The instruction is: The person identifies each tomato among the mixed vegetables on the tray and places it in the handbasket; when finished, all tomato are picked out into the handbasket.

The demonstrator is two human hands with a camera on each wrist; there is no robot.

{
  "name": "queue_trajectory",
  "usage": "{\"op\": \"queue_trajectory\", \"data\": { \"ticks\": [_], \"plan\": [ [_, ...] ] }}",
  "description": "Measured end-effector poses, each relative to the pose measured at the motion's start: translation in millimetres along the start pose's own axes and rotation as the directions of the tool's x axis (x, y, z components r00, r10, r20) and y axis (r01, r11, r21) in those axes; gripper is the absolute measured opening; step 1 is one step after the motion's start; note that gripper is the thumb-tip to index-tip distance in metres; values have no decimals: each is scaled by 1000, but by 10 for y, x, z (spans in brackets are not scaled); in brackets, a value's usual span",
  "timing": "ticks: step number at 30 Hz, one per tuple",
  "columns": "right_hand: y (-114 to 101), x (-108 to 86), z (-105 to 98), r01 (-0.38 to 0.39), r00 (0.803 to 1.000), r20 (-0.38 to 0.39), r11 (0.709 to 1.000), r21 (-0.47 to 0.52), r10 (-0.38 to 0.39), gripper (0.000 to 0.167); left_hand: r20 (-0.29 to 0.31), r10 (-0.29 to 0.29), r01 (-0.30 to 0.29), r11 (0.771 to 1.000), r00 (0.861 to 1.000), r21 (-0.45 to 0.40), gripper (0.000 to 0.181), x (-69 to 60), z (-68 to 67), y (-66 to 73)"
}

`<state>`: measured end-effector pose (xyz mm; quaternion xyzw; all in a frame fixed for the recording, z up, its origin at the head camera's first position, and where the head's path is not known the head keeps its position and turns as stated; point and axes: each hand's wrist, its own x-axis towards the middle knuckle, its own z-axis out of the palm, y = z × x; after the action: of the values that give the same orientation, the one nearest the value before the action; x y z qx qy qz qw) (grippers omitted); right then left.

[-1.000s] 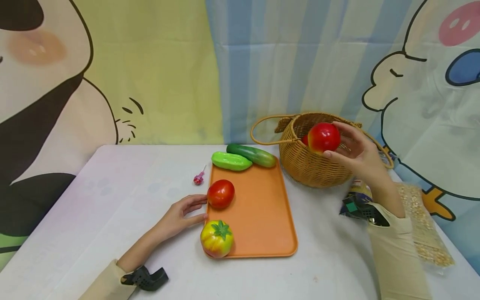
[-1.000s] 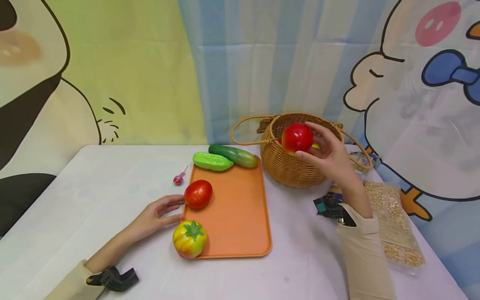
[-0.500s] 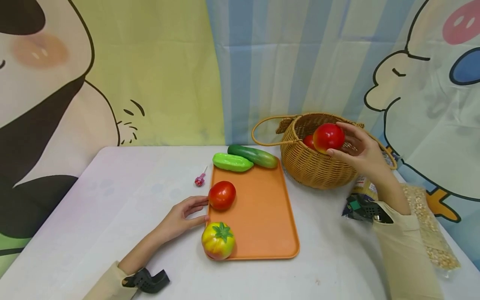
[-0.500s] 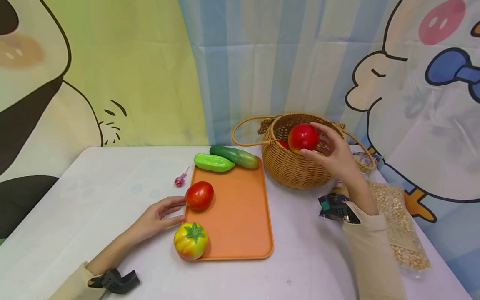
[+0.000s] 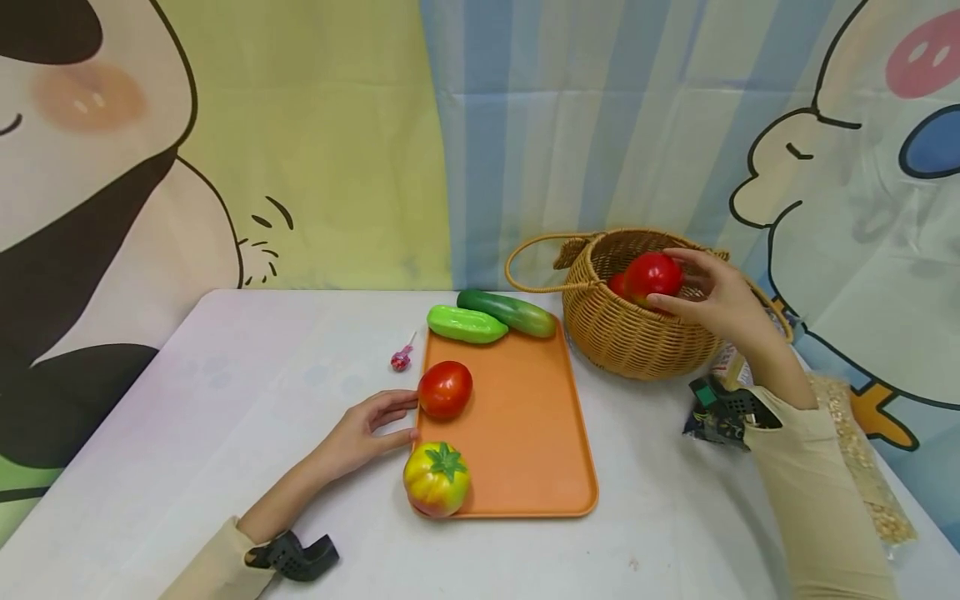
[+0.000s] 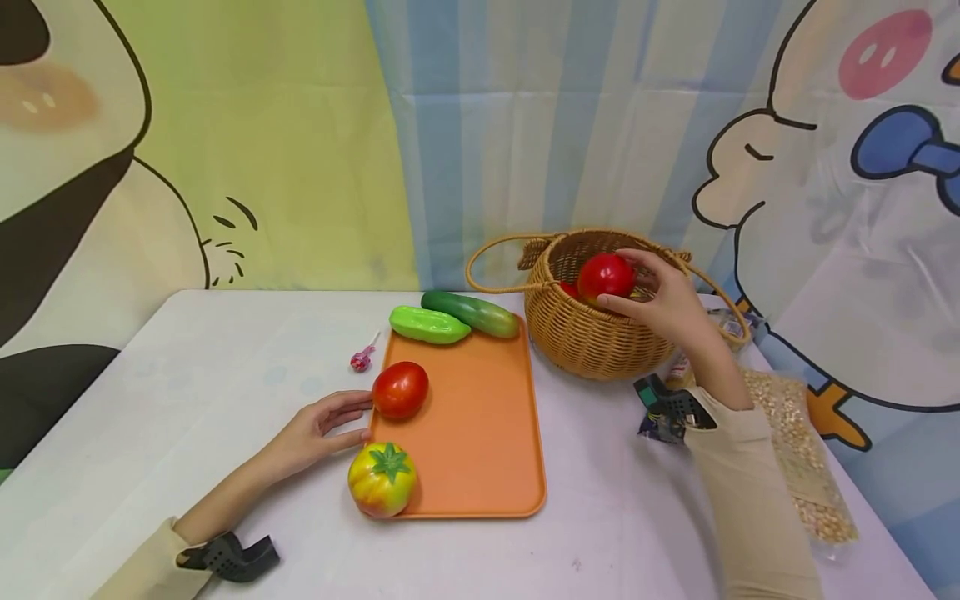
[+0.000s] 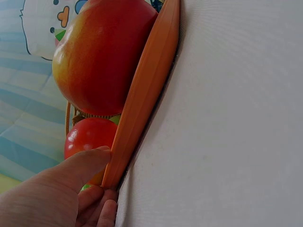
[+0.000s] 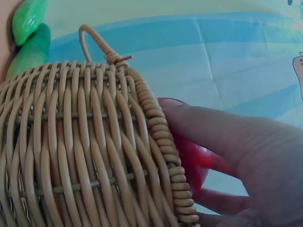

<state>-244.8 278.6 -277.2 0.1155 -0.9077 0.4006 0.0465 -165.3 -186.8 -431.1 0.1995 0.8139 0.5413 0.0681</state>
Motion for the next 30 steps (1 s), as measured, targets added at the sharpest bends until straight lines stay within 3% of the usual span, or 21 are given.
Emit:
{"op": "queue_trajectory", "data": {
  "ticks": [9,30],
  "plan": [
    [-37,85,-8,-41,995,89,996,-79,48,73,-5,-4,4,1000,1000,-10,57,-2,-16,-9],
    [13,79,-16,-28,993,110,993,-113,40,64,4,-12,12,1000,1000,-12,58,3,3,-17]
  ]
}}
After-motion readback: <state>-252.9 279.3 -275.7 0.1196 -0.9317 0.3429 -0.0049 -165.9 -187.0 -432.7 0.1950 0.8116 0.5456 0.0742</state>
